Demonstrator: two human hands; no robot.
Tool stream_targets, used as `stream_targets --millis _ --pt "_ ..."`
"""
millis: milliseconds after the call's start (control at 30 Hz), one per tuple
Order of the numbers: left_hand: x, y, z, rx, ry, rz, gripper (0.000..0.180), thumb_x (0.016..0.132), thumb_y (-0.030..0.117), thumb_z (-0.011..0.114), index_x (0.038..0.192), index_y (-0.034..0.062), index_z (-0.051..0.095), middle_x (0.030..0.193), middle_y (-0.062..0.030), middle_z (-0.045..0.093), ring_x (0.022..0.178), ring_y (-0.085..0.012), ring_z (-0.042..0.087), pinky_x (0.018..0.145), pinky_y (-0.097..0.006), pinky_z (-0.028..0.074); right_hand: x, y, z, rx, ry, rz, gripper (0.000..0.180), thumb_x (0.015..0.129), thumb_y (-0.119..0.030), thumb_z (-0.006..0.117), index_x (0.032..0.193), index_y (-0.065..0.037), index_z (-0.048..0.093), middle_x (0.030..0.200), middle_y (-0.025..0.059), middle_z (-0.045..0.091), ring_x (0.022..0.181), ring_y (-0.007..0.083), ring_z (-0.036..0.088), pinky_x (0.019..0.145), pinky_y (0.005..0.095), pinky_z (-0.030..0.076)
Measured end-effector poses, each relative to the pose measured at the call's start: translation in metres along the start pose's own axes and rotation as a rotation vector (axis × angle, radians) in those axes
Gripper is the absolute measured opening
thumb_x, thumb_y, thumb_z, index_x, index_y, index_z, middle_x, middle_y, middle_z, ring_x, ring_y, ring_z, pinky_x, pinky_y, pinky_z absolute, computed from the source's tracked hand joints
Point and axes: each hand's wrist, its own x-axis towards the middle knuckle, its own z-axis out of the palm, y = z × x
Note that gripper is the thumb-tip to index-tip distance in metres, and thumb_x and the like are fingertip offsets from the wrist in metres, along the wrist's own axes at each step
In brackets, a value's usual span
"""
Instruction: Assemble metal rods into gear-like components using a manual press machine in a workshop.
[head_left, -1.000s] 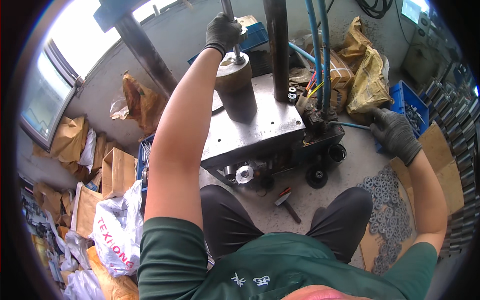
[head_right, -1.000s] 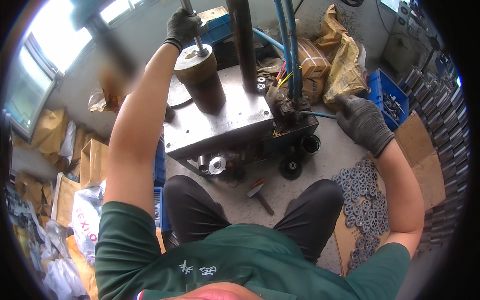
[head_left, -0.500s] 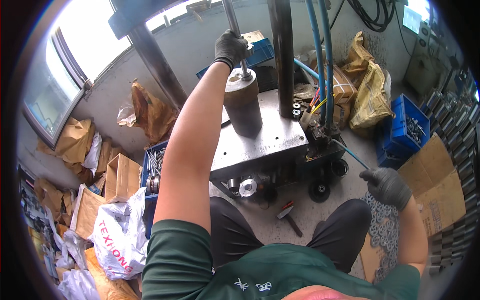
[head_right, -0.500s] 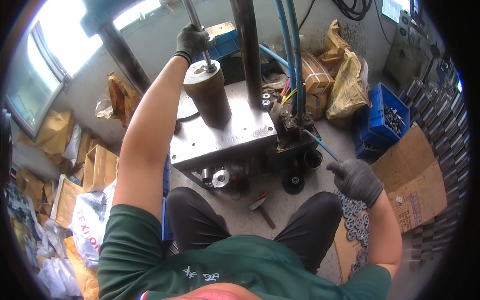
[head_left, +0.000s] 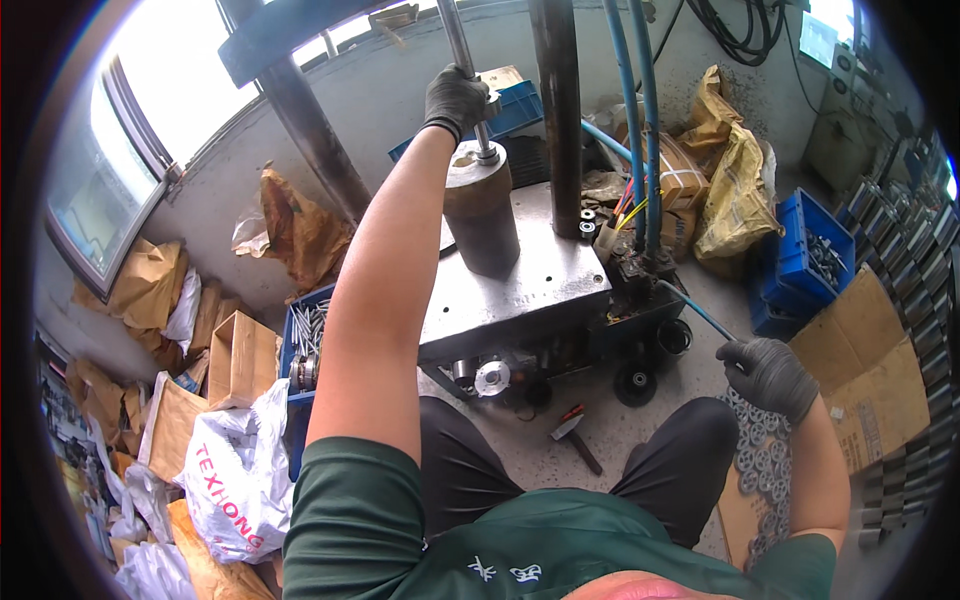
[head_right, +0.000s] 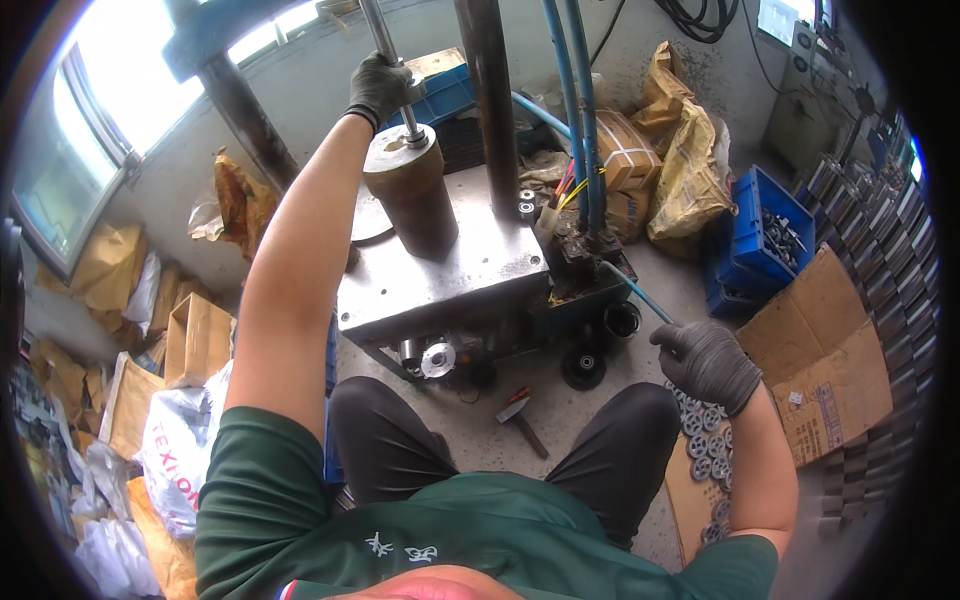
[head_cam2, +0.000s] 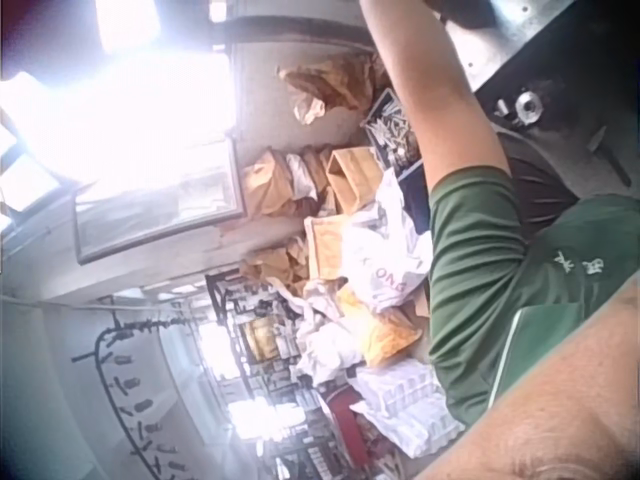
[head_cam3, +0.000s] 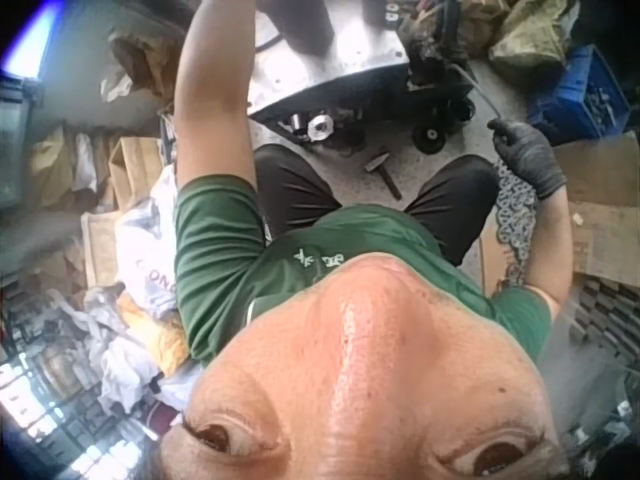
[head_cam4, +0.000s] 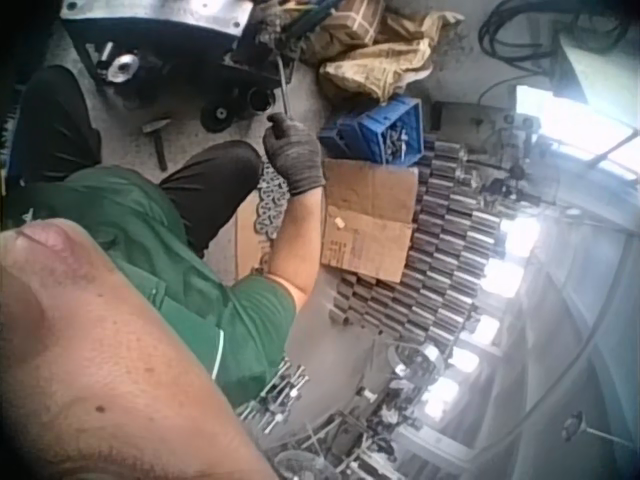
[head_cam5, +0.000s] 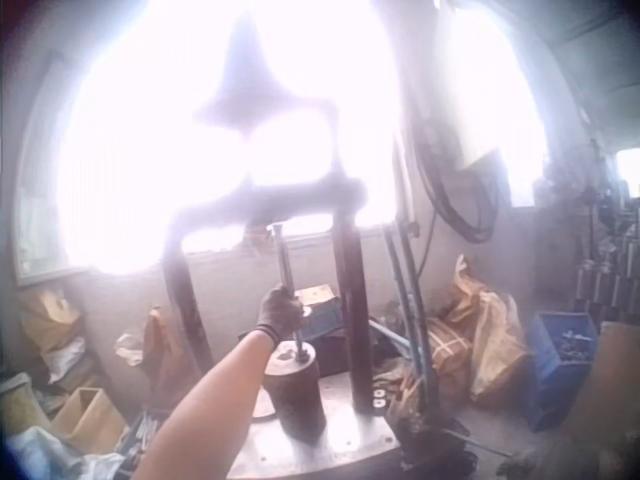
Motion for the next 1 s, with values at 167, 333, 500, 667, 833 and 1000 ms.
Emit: stream_targets --millis 167,333,500,667,833,1000 --pt "0.007 -0.013 -0.001 0.105 0.01 0.068 0.025 0.088 0.02 0.071 0.107 0.0027 0.073 0.095 -0.0186 0.077 0.089 -0.0314 0.077 0.084 -0.04 0.062 -0.005 0.006 0.007 -0.154 -0.222 -0.055 0.026 0.084 -0.019 0.069 0.105 -0.005 0.075 0.093 0.0197 0.074 0.089 0.0376 0.072 0.08 0.0452 0.057" --pt "0.003 -0.006 0.006 0.105 -0.007 0.053 0.026 0.088 0.021 0.071 0.107 0.0028 0.072 0.094 -0.0188 0.077 0.093 -0.0315 0.076 0.087 -0.04 0.06 0.002 0.004 -0.005 -0.035 -0.148 -0.005 0.025 0.085 -0.019 0.069 0.105 -0.005 0.076 0.089 0.0201 0.073 0.085 0.0377 0.072 0.078 0.0458 0.057" --pt "0.012 -0.024 0.009 0.089 0.032 0.044 0.026 0.088 0.021 0.071 0.107 0.0027 0.072 0.094 -0.0191 0.077 0.093 -0.0317 0.076 0.088 -0.041 0.06 0.006 -0.003 -0.007 0.03 0.029 -0.026 0.025 0.086 -0.018 0.068 0.106 -0.003 0.075 0.088 0.0211 0.073 0.082 0.0384 0.072 0.076 0.0446 0.057" --pt "0.014 -0.024 0.012 0.079 -0.059 -0.088 0.036 0.08 0.049 0.08 0.098 0.0181 0.082 0.114 -0.0085 0.071 0.108 -0.0264 0.07 0.097 -0.039 0.057 -0.004 0.0 0.002 -0.058 -0.176 -0.041 0.028 0.087 -0.017 0.067 0.109 -0.003 0.075 0.092 0.0211 0.074 0.086 0.0379 0.073 0.079 0.0429 0.058" --pt "-0.006 0.005 0.001 0.15 -0.006 -0.034 0.034 0.084 0.036 0.075 0.105 0.0086 0.077 0.105 -0.0153 0.076 0.101 -0.0314 0.074 0.092 -0.041 0.059 0.019 -0.004 -0.014 0.054 0.248 -0.055 0.021 0.089 -0.012 0.069 0.107 -0.004 0.076 0.094 0.021 0.074 0.086 0.0358 0.073 0.077 0.042 0.059" --pt "-0.005 0.005 -0.001 -0.088 0.094 -0.171 0.033 0.086 0.031 0.077 0.106 0.0045 0.073 0.092 -0.016 0.078 0.09 -0.032 0.076 0.088 -0.042 0.059 0.118 0.012 -0.06 -0.453 0.818 -0.406 0.015 0.094 -0.006 0.065 0.108 -0.002 0.067 0.098 0.0191 0.071 0.091 0.0376 0.07 0.084 0.0422 0.057"
